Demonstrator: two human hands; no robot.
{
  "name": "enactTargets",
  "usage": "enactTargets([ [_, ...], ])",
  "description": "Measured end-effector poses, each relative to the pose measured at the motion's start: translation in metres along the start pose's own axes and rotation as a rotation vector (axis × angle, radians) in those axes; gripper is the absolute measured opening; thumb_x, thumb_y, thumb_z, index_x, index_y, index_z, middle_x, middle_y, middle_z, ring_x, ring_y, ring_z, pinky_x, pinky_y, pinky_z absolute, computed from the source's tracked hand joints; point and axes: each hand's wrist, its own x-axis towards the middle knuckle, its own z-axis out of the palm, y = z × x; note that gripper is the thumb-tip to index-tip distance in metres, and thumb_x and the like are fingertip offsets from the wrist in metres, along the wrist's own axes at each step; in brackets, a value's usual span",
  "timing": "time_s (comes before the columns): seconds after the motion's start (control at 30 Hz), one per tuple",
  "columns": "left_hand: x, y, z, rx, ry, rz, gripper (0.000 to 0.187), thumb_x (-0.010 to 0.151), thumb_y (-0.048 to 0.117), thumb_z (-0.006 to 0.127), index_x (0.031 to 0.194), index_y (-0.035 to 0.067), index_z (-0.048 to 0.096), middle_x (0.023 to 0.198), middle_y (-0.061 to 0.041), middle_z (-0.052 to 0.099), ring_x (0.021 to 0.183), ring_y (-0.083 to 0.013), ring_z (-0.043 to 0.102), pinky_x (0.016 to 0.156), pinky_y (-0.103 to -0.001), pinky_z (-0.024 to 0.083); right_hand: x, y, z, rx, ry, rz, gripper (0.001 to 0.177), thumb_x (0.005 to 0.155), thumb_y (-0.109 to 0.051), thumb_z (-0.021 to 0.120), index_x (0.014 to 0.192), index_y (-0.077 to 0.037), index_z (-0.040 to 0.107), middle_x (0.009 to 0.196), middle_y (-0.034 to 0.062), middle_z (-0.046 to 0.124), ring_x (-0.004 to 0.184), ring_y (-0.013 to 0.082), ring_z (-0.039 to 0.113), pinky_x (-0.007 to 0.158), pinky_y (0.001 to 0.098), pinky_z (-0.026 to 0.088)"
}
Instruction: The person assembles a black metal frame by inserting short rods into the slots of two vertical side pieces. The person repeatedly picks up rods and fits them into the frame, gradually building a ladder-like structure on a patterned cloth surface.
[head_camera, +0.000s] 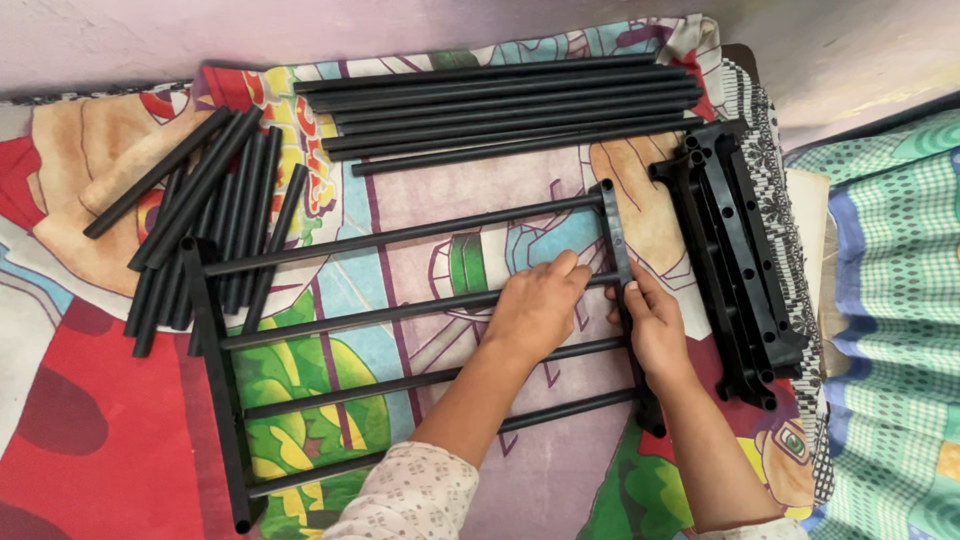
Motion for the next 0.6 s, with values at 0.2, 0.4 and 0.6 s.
enactTargets([
  [0.2,-0.0007,-0.0032,0.0024,-0.027,0.017,0.004,0.028,0.074,-0.004,0.065,0.099,0.007,0.069,0.1,-0.01,0.062,0.092,-0.0289,0.069,0.079,-0.042,0.056,-0.0001,-0.0005,0.0004,-0.022,0.003,0.008,0.044,0.107,-0.015,0.045,0.149,-0.004,0.054,0.095,0.0011,0.066,0.072,0.0081,0.054,0.069,0.0227,0.048],
  [0.4,0.0003,-0.0022,0.0063,-0.022,0.003,-0.012,0.025,0.077,-0.003,0.066,0.099,0.008,0.07,0.099,-0.009,0.063,0.091,-0.0291,0.069,0.079,-0.042,0.056,-0.0007,0.0021,-0.0011,0.002,0.001,-0.007,0.044,0.107,-0.015,0.046,0.149,-0.004,0.054,0.095,0.001,0.066,0.072,0.008,0.054,0.069,0.0225,0.047],
  [0.6,0.0013,-0.0016,0.0068,-0.043,0.033,-0.006,0.024,0.077,-0.003,0.066,0.098,0.007,0.07,0.1,-0.009,0.063,0.092,-0.0292,0.07,0.078,-0.043,0.057,-0.0001,-0.0011,-0.0001,-0.021,0.018,0.006,0.045,0.106,-0.015,0.046,0.15,-0.006,0.053,0.094,0.0008,0.066,0.072,0.0078,0.054,0.068,0.0226,0.047],
])
